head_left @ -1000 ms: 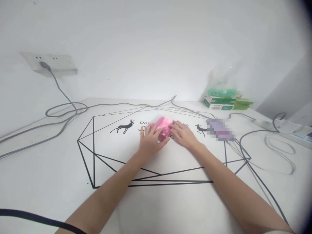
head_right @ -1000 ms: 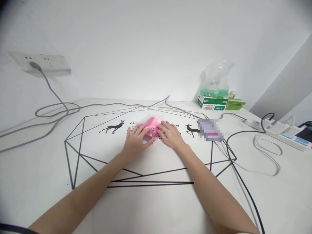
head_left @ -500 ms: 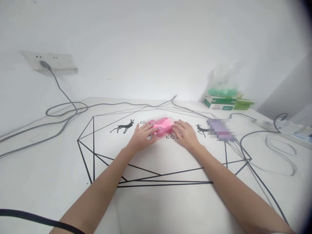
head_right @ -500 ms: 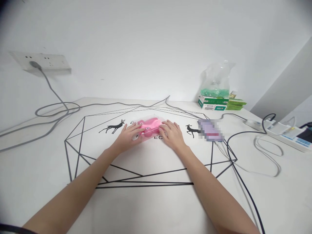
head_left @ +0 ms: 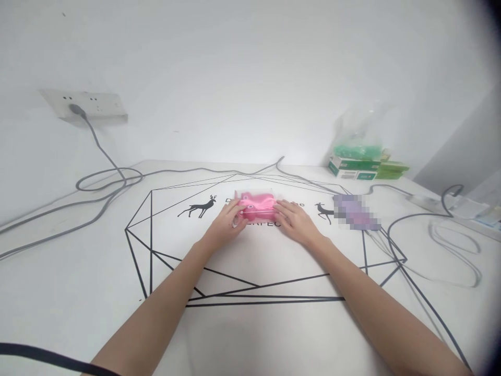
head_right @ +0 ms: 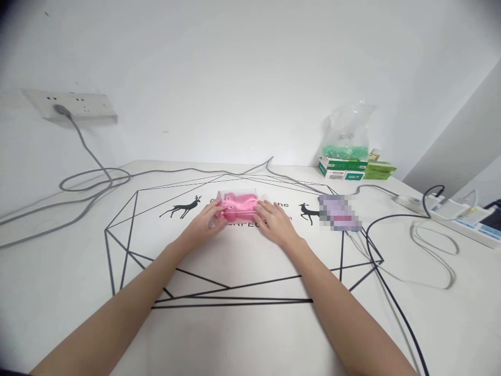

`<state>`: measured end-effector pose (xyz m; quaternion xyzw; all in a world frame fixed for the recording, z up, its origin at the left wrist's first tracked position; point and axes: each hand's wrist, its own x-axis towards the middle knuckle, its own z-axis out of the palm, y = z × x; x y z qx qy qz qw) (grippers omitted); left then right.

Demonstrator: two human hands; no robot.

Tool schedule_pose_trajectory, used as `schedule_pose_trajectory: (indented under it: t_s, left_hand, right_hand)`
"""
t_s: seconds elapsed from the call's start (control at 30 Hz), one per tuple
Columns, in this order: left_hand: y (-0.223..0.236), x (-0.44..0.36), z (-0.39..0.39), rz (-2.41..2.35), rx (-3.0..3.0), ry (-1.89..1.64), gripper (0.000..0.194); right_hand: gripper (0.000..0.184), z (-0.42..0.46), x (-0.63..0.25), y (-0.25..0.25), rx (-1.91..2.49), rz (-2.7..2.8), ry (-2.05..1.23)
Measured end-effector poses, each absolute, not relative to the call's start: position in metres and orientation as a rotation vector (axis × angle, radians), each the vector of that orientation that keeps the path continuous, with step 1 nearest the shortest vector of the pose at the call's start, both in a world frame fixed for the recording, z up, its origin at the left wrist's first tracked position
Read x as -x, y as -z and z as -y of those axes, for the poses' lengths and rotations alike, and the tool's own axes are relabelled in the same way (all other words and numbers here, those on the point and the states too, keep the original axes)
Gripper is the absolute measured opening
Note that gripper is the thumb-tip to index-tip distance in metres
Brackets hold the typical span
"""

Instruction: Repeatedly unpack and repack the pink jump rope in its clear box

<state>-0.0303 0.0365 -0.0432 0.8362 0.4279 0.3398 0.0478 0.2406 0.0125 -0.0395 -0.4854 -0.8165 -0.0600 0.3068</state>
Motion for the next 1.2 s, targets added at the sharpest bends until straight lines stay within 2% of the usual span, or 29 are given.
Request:
schedule_pose_trajectory:
  t_s: [0.43, 0.73, 0.97, 1.2]
  left_hand:
    - [0.042, 0.045, -0.044, -1.189, -2.622, -1.019, 0.033]
    - [0.041, 0.041, -0.039, -1.191, -2.683, -1.025, 0.032]
    - [0.043, 0.034, -0.038, -1.338, -2.597, -0.987, 0.039]
    - [0.04, 0.036, -0.036, -1.482, -2.497, -0.854, 0.052]
  right_hand:
    - [0.028, -0.007, -0.24, 0.03, 1.176, 2.136, 0.275]
    - [0.037, -0.011, -0.247, 0.036, 1.353, 2.208, 0.26]
    - [0.041, -0.013, -0.248, 0.037, 1.505, 2.151, 0.263]
    - [0.047, -0.013, -0.252, 0.039, 1.42, 2.22, 0.073]
